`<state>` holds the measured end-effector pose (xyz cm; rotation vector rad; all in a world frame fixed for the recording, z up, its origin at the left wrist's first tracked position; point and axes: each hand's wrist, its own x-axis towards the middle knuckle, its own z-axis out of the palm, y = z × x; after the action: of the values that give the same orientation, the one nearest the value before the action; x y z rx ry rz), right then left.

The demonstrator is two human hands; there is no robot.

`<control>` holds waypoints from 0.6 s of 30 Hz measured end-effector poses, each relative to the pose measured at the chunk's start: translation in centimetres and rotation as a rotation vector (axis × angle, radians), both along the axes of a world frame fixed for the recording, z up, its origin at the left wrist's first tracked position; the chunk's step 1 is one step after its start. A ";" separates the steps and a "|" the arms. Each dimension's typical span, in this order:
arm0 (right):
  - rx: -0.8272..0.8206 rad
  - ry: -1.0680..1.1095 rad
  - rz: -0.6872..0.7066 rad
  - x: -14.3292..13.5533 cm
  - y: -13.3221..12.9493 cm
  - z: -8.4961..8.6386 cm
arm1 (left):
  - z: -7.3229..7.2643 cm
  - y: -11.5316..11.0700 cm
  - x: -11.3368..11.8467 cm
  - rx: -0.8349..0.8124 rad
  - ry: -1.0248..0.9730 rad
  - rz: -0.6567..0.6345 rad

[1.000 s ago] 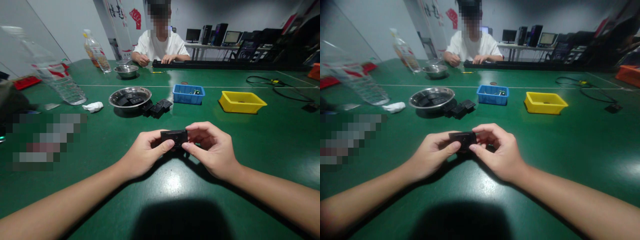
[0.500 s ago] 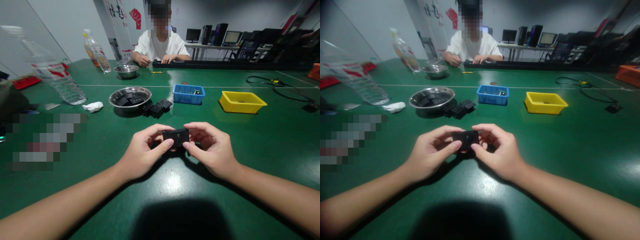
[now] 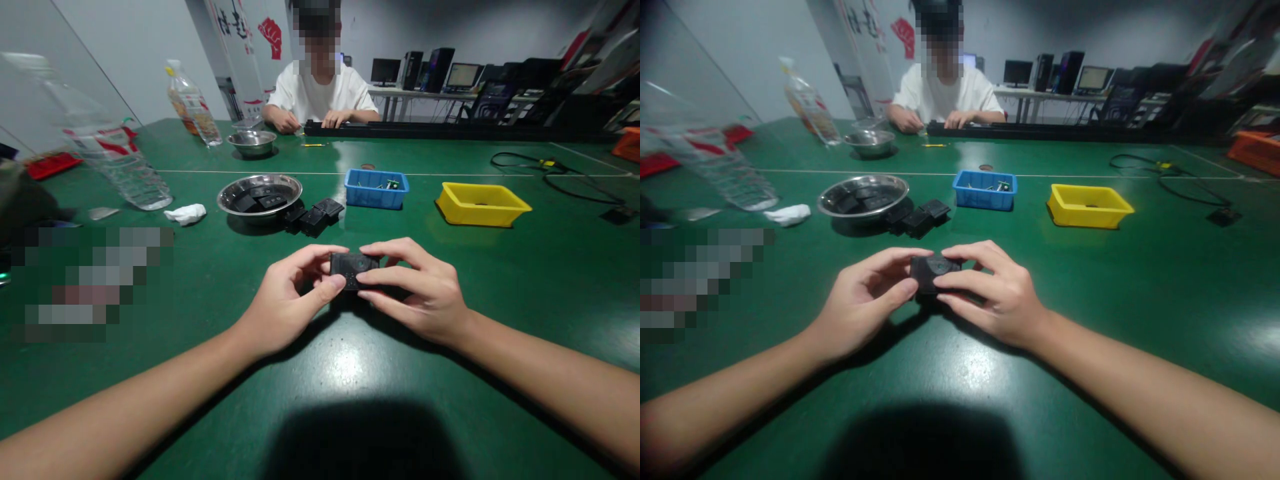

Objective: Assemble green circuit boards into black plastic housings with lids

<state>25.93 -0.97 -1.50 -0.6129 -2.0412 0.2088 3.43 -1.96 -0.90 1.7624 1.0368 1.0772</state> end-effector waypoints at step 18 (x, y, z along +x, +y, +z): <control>-0.649 0.486 -0.312 0.9 3.8 -1.1 | -0.4 1.7 -1.0 0.456 0.534 -0.263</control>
<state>26.82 2.82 -2.58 -1.1399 -1.3667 0.7691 2.39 -0.27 -1.34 2.5690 0.8608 0.7245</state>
